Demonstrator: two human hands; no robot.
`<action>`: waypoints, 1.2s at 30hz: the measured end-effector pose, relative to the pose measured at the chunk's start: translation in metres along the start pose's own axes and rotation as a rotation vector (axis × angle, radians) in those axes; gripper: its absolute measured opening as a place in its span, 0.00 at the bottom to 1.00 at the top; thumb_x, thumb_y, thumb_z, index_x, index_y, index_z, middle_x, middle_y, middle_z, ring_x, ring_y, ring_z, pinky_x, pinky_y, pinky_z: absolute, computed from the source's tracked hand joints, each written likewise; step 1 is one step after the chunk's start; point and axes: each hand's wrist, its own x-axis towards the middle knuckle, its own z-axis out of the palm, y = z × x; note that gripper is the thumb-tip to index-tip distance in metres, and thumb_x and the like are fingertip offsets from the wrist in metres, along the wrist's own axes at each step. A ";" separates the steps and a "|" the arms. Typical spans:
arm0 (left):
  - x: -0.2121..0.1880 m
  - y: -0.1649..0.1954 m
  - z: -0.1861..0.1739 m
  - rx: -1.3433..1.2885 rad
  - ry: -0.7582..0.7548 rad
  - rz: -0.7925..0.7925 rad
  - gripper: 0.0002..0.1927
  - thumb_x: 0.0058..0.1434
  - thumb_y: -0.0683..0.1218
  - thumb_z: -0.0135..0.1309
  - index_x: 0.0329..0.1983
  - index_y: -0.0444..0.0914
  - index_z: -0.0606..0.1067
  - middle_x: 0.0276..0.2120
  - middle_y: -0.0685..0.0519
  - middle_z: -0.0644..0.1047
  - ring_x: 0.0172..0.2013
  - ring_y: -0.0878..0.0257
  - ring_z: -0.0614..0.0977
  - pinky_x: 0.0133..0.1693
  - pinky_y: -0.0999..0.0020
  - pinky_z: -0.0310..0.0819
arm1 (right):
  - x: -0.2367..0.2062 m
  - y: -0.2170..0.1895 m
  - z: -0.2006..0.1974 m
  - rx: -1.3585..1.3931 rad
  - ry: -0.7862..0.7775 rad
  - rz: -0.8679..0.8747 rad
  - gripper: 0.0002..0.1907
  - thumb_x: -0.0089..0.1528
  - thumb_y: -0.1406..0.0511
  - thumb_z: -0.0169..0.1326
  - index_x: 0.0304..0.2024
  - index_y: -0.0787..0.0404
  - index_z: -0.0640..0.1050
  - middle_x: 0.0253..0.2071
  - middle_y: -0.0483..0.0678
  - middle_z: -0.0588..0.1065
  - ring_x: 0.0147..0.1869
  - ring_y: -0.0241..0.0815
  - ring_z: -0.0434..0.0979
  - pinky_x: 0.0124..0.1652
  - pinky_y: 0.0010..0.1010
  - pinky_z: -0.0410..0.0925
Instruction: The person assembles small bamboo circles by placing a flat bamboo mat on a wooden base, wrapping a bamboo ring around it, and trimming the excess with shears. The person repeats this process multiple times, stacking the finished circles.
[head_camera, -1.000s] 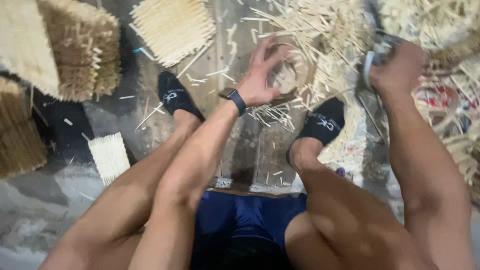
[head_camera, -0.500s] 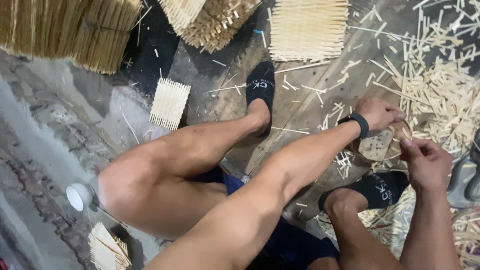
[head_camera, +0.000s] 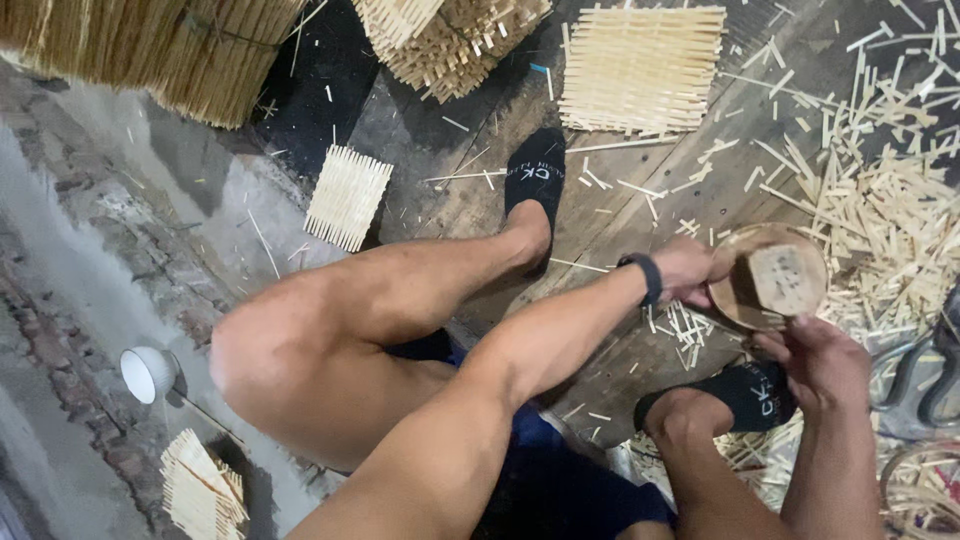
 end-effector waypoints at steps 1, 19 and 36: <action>-0.002 -0.010 0.001 -0.058 0.010 0.067 0.18 0.66 0.47 0.55 0.50 0.27 0.76 0.38 0.38 0.83 0.30 0.52 0.85 0.26 0.63 0.83 | 0.003 0.003 0.003 -0.006 0.043 0.006 0.10 0.73 0.71 0.47 0.52 0.73 0.73 0.48 0.58 0.76 0.47 0.52 0.80 0.48 0.44 0.78; 0.004 -0.064 0.038 -0.263 0.351 0.325 0.40 0.49 0.39 0.59 0.70 0.41 0.68 0.33 0.46 0.82 0.31 0.60 0.83 0.32 0.61 0.79 | -0.014 0.020 0.043 -0.008 0.151 -0.067 0.05 0.69 0.76 0.48 0.36 0.70 0.72 0.40 0.55 0.74 0.42 0.56 0.81 0.47 0.50 0.76; 0.022 -0.042 0.046 0.343 0.020 1.016 0.33 0.73 0.66 0.43 0.66 0.37 0.72 0.60 0.42 0.78 0.56 0.52 0.82 0.57 0.57 0.79 | -0.063 -0.029 0.096 -0.080 -0.010 -0.260 0.17 0.65 0.60 0.56 0.52 0.63 0.72 0.44 0.48 0.76 0.40 0.43 0.80 0.36 0.36 0.77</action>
